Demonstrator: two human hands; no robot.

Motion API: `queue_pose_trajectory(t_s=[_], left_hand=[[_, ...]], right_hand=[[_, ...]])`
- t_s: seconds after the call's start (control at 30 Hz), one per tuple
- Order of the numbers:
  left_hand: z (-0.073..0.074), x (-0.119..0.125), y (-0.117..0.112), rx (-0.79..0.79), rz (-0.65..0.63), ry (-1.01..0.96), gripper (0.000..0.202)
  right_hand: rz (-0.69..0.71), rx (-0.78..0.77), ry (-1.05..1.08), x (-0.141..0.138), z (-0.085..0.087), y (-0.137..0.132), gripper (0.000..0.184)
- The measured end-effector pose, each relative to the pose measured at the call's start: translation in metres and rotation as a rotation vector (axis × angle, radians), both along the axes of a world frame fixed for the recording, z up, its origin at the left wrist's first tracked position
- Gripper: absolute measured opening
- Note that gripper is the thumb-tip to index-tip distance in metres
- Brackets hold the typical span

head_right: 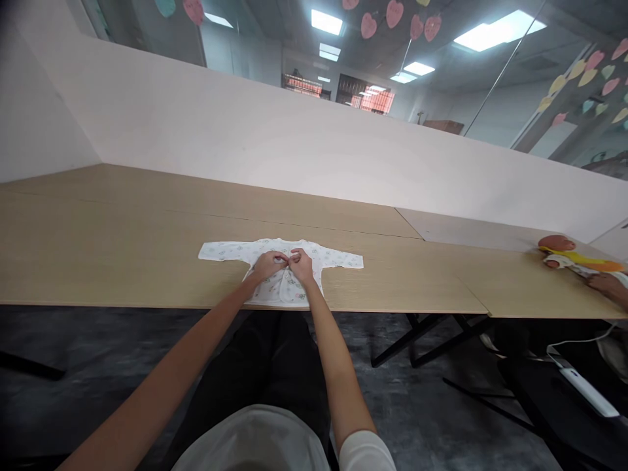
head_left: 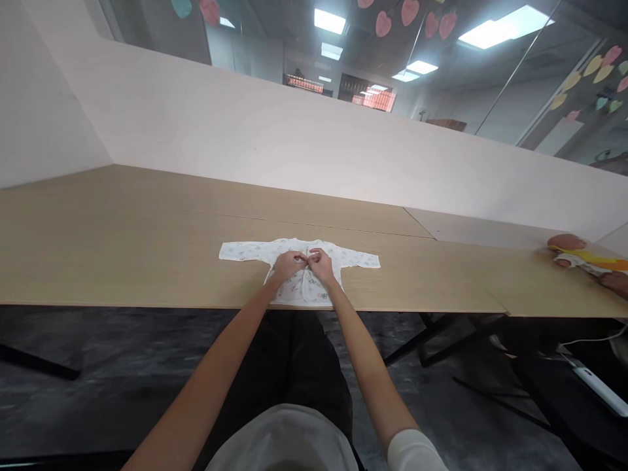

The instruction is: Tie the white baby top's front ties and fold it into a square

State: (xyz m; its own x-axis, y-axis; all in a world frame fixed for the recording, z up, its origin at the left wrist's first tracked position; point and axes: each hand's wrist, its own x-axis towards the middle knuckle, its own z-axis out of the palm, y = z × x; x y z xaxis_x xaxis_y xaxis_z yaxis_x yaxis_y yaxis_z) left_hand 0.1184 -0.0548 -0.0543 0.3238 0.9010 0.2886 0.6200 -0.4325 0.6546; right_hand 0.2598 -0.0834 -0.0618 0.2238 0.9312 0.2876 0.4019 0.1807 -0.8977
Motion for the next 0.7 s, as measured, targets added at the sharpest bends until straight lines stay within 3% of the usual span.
queue_pose_trajectory(t_s=[0.2, 0.4, 0.53, 0.7], left_hand=[[0.005, 0.002, -0.004, 0.035, -0.017, 0.005, 0.023], [0.008, 0.001, -0.02, 0.13, -0.097, 0.208, 0.034], [0.004, -0.007, -0.032, 0.16, -0.189, 0.22, 0.034], [-0.002, -0.011, -0.035, 0.127, -0.18, 0.136, 0.025]], right_hand=[[-0.049, -0.021, 0.081, 0.006, -0.003, 0.005, 0.032], [-0.164, -0.018, 0.114, 0.007, -0.004, 0.008, 0.033], [-0.134, -0.017, 0.079, 0.004, 0.002, 0.004, 0.029], [-0.038, -0.048, -0.081, 0.003, 0.009, -0.018, 0.027]])
